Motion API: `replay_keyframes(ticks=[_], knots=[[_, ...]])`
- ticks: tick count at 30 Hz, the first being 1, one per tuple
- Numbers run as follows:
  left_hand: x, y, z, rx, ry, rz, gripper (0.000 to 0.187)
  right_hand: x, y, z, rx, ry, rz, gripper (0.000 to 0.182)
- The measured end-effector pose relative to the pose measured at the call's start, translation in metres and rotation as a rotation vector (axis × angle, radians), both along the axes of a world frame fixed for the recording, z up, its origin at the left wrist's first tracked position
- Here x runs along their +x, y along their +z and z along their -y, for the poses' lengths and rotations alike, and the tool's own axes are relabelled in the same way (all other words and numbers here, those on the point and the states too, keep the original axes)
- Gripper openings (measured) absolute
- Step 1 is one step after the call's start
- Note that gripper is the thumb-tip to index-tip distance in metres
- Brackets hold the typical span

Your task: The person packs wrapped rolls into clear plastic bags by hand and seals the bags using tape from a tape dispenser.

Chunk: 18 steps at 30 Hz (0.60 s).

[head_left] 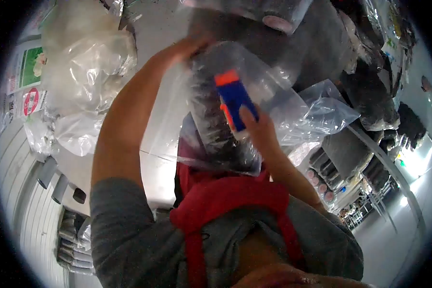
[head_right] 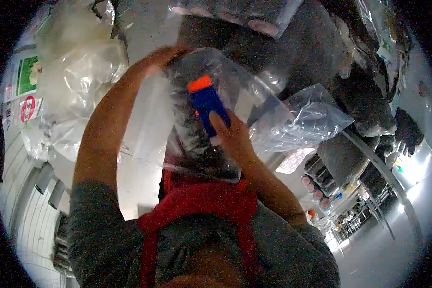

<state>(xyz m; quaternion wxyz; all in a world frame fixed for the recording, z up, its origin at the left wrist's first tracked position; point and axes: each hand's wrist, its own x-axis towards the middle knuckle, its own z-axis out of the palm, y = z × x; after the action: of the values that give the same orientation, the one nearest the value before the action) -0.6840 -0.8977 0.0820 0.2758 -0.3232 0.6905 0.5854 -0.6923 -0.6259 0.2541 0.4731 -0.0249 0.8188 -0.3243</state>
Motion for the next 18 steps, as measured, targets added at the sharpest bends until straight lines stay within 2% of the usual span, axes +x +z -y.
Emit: replay_keyframes(ticks=[1,3,4,6,8,10,11,12,14,15,16,17,18], knots=[[0.004,0.009,0.001,0.076,0.034,-0.003,0.048,-0.003,-0.006,0.0,0.019,-0.022,-0.027,0.045],[0.005,0.038,0.009,0.112,0.003,-0.17,0.05,-0.02,-0.018,0.0,0.009,0.084,-0.124,0.066],[0.005,0.059,0.008,0.147,-0.035,-0.244,0.051,-0.032,-0.028,-0.003,-0.014,0.253,-0.189,0.061],[0.014,0.134,-0.011,0.231,-0.179,-0.355,0.052,-0.056,-0.045,-0.006,-0.073,0.568,-0.359,0.057],[0.038,0.188,-0.049,0.321,-0.442,-0.44,0.054,-0.073,-0.056,0.015,-0.175,0.229,-0.22,0.073],[0.079,0.213,-0.113,0.373,-0.748,-0.427,0.056,-0.075,-0.07,0.009,-0.239,0.132,-0.055,0.072],[0.103,0.217,-0.151,0.34,-0.87,-0.404,0.057,-0.069,-0.07,0.003,-0.257,0.095,0.004,0.072],[0.137,0.198,-0.194,0.179,-0.868,-0.479,0.05,-0.06,-0.063,0.002,-0.241,0.092,-0.01,0.066],[0.162,0.154,-0.229,-0.003,-0.851,-0.59,0.044,-0.059,-0.056,0.017,-0.21,0.114,-0.071,0.058],[0.156,0.15,-0.235,0.02,-0.81,-0.473,0.042,-0.061,-0.051,0.019,-0.192,0.129,-0.098,0.055],[0.154,0.144,-0.242,0.047,-0.767,-0.348,0.04,-0.063,-0.057,0.017,-0.124,0.18,-0.162,0.063],[0.155,0.122,-0.244,0.044,-0.761,-0.347,0.04,-0.064,-0.063,0.014,-0.054,0.23,-0.223,0.074],[0.161,0.092,-0.241,-0.061,-0.605,-0.181,0.036,-0.06,-0.065,0.009,-0.066,0.239,-0.212,0.074]])
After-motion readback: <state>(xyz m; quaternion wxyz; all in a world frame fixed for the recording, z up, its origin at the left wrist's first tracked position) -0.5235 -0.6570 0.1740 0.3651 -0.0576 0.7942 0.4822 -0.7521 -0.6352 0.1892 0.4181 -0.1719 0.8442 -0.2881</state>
